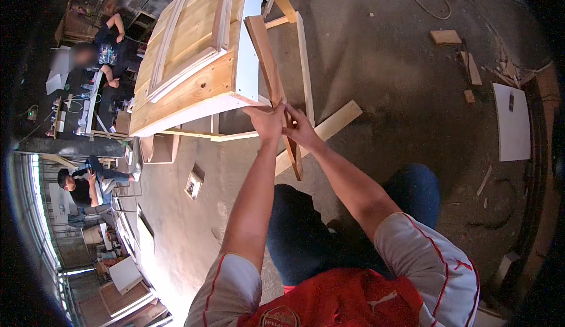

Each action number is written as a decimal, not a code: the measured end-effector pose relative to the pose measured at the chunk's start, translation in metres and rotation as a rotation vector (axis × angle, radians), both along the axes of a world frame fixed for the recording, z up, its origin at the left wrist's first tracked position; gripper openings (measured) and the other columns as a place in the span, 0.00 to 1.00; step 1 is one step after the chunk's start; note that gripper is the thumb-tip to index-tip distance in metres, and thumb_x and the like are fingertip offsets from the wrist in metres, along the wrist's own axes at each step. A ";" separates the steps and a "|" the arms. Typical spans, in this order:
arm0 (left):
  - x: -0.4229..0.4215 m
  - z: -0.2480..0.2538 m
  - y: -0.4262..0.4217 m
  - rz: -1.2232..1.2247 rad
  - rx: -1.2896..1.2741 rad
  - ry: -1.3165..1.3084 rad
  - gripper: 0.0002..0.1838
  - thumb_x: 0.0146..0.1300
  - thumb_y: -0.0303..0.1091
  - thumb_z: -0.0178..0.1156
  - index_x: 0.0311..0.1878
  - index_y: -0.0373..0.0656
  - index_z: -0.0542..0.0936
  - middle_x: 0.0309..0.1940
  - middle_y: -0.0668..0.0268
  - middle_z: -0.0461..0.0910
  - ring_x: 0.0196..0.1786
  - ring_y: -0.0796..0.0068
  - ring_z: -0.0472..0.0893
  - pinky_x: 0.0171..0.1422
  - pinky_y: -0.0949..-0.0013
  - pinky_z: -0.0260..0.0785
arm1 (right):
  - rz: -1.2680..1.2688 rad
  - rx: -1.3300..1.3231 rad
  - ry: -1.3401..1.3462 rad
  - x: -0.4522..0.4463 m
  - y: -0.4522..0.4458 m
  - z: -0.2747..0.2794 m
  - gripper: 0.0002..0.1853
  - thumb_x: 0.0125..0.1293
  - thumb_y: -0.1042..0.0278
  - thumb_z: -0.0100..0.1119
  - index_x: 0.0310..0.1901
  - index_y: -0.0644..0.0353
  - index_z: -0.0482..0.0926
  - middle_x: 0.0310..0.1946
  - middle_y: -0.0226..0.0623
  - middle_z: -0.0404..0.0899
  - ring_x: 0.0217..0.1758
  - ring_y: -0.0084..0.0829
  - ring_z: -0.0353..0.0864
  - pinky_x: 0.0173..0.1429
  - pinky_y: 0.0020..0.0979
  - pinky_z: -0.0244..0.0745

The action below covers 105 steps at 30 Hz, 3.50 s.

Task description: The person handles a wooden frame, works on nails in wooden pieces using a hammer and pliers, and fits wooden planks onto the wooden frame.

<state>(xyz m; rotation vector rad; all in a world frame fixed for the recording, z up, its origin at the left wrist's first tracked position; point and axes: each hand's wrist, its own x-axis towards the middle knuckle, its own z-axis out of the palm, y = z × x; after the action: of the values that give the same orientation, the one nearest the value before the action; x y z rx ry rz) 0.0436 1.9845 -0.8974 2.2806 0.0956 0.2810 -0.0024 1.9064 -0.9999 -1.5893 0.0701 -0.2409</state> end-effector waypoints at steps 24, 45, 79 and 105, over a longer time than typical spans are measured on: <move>0.000 0.013 -0.032 0.274 0.063 0.056 0.44 0.51 0.53 0.76 0.52 0.33 0.58 0.48 0.34 0.76 0.54 0.33 0.78 0.59 0.45 0.72 | 0.244 0.493 -0.019 0.035 -0.032 -0.026 0.35 0.57 0.68 0.71 0.68 0.61 0.74 0.56 0.45 0.80 0.61 0.38 0.80 0.67 0.34 0.71; 0.009 0.001 -0.029 0.311 0.081 0.087 0.50 0.47 0.56 0.79 0.54 0.34 0.55 0.46 0.32 0.77 0.51 0.31 0.80 0.57 0.43 0.74 | 0.030 -0.058 -0.226 0.118 -0.069 0.127 0.35 0.71 0.59 0.61 0.78 0.44 0.59 0.65 0.53 0.71 0.68 0.47 0.72 0.70 0.40 0.68; 0.006 -0.009 -0.022 0.121 0.060 -0.068 0.47 0.47 0.46 0.80 0.53 0.34 0.53 0.45 0.34 0.76 0.49 0.33 0.80 0.55 0.47 0.75 | 0.078 -0.071 -0.224 0.115 -0.071 0.127 0.40 0.69 0.49 0.63 0.79 0.36 0.55 0.58 0.56 0.73 0.62 0.49 0.77 0.67 0.42 0.71; 0.003 -0.002 -0.015 0.169 0.178 0.039 0.44 0.48 0.48 0.79 0.51 0.36 0.56 0.43 0.34 0.78 0.47 0.32 0.81 0.53 0.44 0.76 | -0.020 -0.168 -0.180 0.108 -0.068 0.129 0.40 0.69 0.47 0.62 0.79 0.35 0.54 0.56 0.60 0.74 0.60 0.53 0.78 0.64 0.43 0.73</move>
<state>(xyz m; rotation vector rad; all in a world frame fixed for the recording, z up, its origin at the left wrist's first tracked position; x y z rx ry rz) 0.0463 1.9696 -0.8990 2.4590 0.2949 0.3452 0.1056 1.8384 -0.8705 -1.7275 -0.0756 -0.4130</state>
